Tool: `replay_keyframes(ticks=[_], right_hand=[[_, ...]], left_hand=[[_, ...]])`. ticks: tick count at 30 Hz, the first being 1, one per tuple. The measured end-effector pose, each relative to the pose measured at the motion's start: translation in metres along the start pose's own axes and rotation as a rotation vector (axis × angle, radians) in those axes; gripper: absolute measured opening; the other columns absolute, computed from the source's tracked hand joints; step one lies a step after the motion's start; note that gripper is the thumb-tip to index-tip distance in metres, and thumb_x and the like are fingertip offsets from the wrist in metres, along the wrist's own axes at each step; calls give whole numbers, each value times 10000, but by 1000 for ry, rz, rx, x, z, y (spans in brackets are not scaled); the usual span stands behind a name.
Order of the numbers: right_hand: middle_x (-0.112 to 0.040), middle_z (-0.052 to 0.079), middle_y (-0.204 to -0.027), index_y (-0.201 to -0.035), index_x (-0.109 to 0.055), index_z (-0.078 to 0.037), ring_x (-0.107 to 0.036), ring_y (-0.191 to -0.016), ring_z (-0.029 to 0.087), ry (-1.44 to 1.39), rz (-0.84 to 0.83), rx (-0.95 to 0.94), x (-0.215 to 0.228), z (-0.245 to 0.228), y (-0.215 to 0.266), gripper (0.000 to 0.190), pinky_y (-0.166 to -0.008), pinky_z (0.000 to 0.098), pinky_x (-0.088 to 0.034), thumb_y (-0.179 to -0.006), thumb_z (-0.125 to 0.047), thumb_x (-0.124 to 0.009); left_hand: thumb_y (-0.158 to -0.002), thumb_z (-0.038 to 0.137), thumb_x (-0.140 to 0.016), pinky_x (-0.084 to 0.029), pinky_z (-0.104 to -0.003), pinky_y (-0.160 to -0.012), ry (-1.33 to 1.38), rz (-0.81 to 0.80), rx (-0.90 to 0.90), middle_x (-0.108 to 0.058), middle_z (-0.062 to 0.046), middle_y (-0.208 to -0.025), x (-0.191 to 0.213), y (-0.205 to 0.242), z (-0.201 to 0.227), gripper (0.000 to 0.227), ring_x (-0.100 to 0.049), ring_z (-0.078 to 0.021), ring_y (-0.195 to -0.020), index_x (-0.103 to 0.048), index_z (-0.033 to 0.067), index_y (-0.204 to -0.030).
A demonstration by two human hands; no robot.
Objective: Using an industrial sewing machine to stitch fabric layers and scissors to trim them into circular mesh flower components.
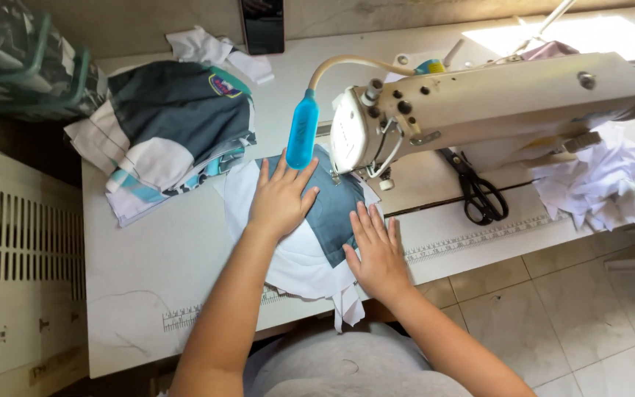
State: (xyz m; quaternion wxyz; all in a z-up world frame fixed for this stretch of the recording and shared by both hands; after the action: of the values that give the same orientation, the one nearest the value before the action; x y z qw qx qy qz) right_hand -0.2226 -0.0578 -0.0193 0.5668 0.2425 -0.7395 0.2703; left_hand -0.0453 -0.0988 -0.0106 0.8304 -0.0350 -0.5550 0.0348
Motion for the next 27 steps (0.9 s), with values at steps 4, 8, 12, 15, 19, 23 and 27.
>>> replay_keyframes(ticks=[4, 8, 12, 15, 19, 23, 27], right_hand=[[-210, 120, -1557, -1463, -292, -82, -184, -1421, 305, 6, -61, -21, -5, 3, 3, 613, -1104, 567, -83, -953, -392, -429], [-200, 103, -1564, -1466, -283, -84, -164, -1434, 273, -31, -71, -31, -6, 8, 2, 672, -1120, 543, -34, -921, -430, -469], [-163, 140, -1570, -1466, -257, -47, -134, -1442, 280, -69, -87, -67, -5, 10, 1, 710, -1125, 524, 2, -915, -440, -470], [-157, 150, -1569, -1467, -254, -39, -125, -1445, 285, -72, -104, -72, -8, 11, 1, 716, -1127, 521, 13, -913, -438, -472], [-155, 153, -1570, -1470, -253, -30, -121, -1447, 286, -83, -86, -62, -9, 12, 1, 726, -1134, 507, 10, -905, -419, -491], [-151, 151, -1572, -1471, -252, -29, -121, -1449, 282, -83, -76, -58, -10, 13, 2, 731, -1139, 498, 5, -902, -418, -497], [-157, 147, -1572, -1471, -258, -31, -123, -1450, 272, -77, -55, -46, -9, 12, 2, 729, -1142, 480, 13, -905, -421, -500]], left_hand=[[-951, 447, -393, -143, -569, -1122, -23, -27, -75, -337, -48, -1512, 3, 0, -2, 529, -183, -271, -1435, -368, 247, -1441], [-965, 458, -370, -134, -562, -1122, 8, -24, -89, -347, -52, -1507, 4, -3, -7, 524, -183, -270, -1433, -425, 191, -1413], [-969, 438, -381, -107, -554, -1127, 64, -22, -81, -376, -79, -1490, -3, -5, -13, 513, -193, -279, -1429, -484, 139, -1373], [-967, 435, -395, -98, -553, -1125, 100, -12, -81, -396, -98, -1474, 6, -3, -7, 515, -204, -285, -1424, -503, 117, -1358], [-970, 441, -413, -106, -556, -1117, 116, 38, -102, -432, -126, -1446, 24, -1, 2, 524, -228, -296, -1412, -519, 88, -1343], [-972, 450, -416, -103, -556, -1119, 109, 42, -103, -432, -130, -1444, 25, -1, 2, 531, -228, -293, -1410, -520, 83, -1342], [-976, 440, -421, -86, -549, -1117, 125, 36, -104, -445, -142, -1434, 23, -1, 2, 534, -226, -292, -1409, -515, 64, -1344]])
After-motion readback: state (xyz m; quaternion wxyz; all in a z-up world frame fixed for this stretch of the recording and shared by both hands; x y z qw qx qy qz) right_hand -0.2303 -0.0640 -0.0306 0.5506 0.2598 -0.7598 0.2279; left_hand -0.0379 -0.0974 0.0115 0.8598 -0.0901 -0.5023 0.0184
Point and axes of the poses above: each hand's wrist, its own y-axis away from the middle knuckle, its own x-axis out of the back of the hand, z = x × y, the point moved 9 cm from there along -y, towards the middle knuckle
